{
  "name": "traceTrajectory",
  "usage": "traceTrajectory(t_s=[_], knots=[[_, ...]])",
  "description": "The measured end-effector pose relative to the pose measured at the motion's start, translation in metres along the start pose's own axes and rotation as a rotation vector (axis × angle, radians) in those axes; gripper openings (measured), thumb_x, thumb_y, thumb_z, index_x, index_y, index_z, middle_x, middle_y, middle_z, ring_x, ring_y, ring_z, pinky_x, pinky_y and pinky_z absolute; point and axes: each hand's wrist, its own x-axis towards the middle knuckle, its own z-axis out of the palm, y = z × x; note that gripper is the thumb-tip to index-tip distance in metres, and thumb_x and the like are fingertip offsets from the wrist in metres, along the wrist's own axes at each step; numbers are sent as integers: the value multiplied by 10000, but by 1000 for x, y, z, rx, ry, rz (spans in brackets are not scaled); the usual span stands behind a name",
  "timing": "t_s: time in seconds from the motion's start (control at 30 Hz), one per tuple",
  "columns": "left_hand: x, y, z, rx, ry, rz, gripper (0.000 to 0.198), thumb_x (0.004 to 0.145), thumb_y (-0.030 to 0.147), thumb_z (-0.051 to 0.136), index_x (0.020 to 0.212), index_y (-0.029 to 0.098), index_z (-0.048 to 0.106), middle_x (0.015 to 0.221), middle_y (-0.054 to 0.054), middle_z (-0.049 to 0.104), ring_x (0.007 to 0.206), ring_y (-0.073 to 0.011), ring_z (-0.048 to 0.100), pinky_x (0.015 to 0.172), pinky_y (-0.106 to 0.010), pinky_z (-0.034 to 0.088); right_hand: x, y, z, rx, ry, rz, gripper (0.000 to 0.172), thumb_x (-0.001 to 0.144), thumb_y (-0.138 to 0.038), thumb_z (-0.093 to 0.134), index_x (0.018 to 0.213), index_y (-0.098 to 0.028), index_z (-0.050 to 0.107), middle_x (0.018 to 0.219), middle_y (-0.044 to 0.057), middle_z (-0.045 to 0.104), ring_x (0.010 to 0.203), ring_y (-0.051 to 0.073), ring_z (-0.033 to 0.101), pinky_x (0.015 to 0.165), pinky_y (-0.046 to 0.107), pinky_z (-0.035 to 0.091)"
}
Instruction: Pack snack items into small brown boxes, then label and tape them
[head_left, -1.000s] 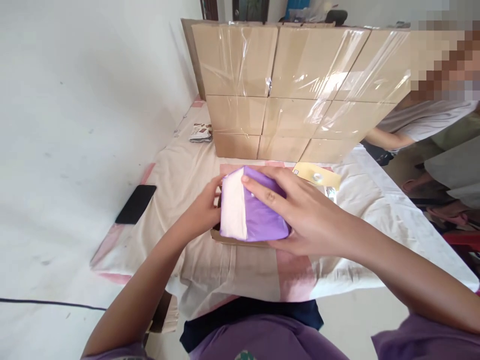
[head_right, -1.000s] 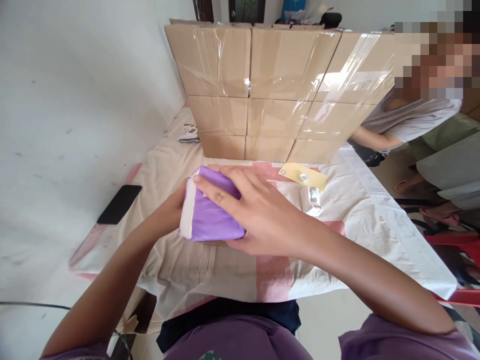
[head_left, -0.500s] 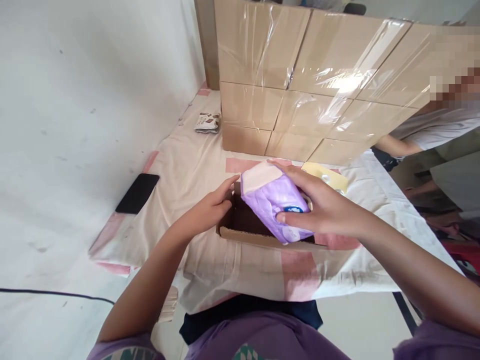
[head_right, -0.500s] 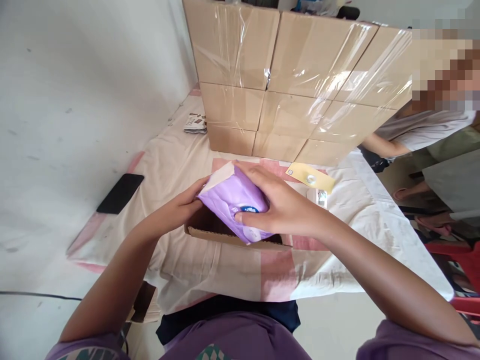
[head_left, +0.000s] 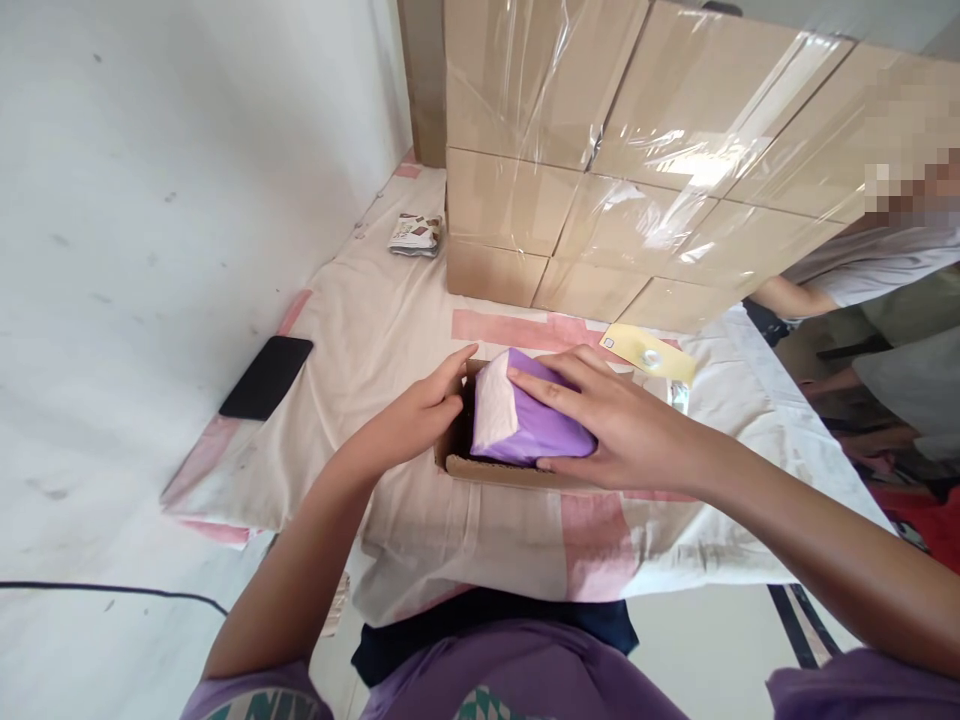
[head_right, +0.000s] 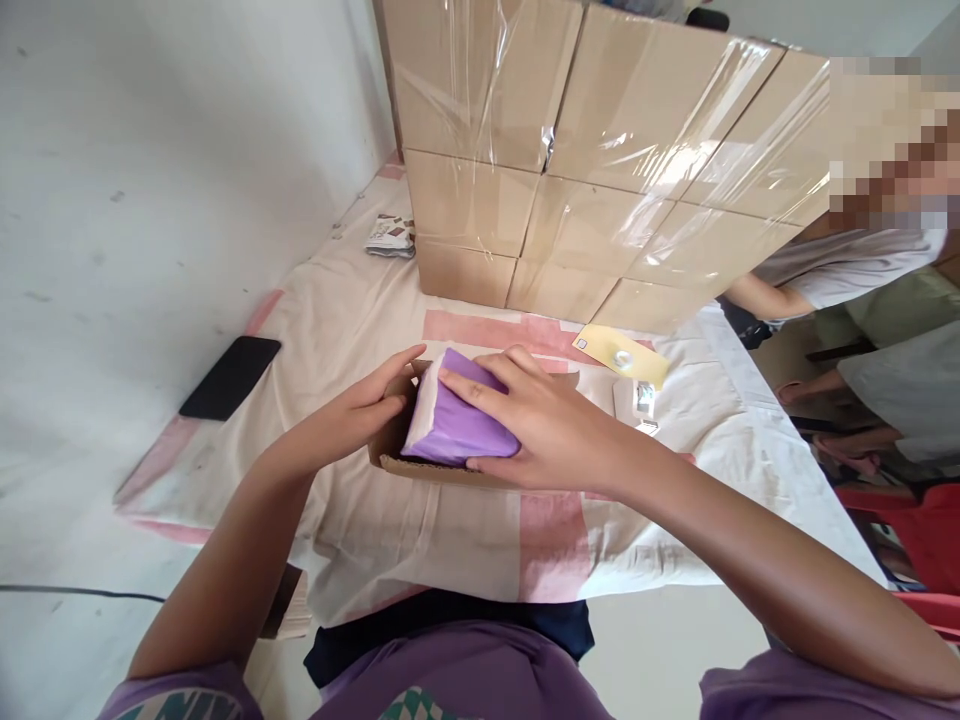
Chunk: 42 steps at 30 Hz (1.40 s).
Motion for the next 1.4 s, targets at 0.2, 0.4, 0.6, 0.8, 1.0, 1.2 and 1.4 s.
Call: traceTrajectory(t_s=[0.2, 0.4, 0.6, 0.8, 1.0, 1.2, 1.4], knots=[[-1, -3, 11, -38, 8, -88, 683, 926, 244, 449, 1605, 305, 402, 1555, -37, 560, 1474, -292, 499, 1218, -497, 434, -5, 5, 23, -327, -139, -31, 647, 1011, -537, 601, 1492, -106, 569, 1223, 231, 669, 1079, 337, 624, 740, 389, 528], [-1, 1, 12, -14, -7, -117, 666, 948, 236, 396, 1609, 319, 382, 1676, -10, 419, 1507, -287, 457, 1235, -500, 406, 3, -1, 41, -302, -483, -79, 629, 990, -173, 573, 1566, -400, 464, 1020, 61, 718, 651, 172, 647, 540, 274, 323], [2, 2, 15, -41, -4, -95, 652, 926, 236, 411, 1574, 294, 438, 1640, -12, 473, 1505, -270, 462, 1244, -467, 398, 32, -5, 50, -148, -567, 91, 562, 949, -323, 667, 1476, -161, 552, 1032, 123, 762, 700, 218, 712, 553, 298, 392], [2, 0, 13, -11, 46, -109, 623, 926, 232, 413, 1541, 305, 476, 1601, -12, 518, 1481, -271, 483, 1242, -479, 388, 50, -10, 31, -2, -788, 173, 191, 985, -250, 589, 930, -178, 758, 797, 66, 756, 613, 200, 675, 512, 297, 330], [-1, -1, 12, 7, 89, -147, 597, 937, 225, 414, 1522, 321, 479, 1466, -31, 625, 1329, -282, 607, 1122, -470, 500, 33, -28, -6, -139, -751, 49, 220, 801, 6, 614, 805, -182, 727, 600, 36, 669, 456, 152, 526, 482, 315, 241], [-5, 10, 22, 22, 74, -98, 608, 933, 215, 421, 1534, 285, 475, 1285, -53, 703, 1288, -290, 624, 1092, -460, 511, 32, -43, -18, -236, -899, 126, 329, 637, 114, 669, 670, -209, 719, 571, 32, 668, 464, 178, 560, 441, 310, 284], [-1, 14, 27, 30, 77, -131, 600, 934, 217, 401, 1526, 283, 474, 1300, -50, 700, 1262, -294, 635, 1088, -472, 504, 52, -38, 11, -163, -945, -14, 283, 790, 70, 646, 748, -183, 766, 700, 75, 756, 566, 199, 647, 466, 326, 357]])
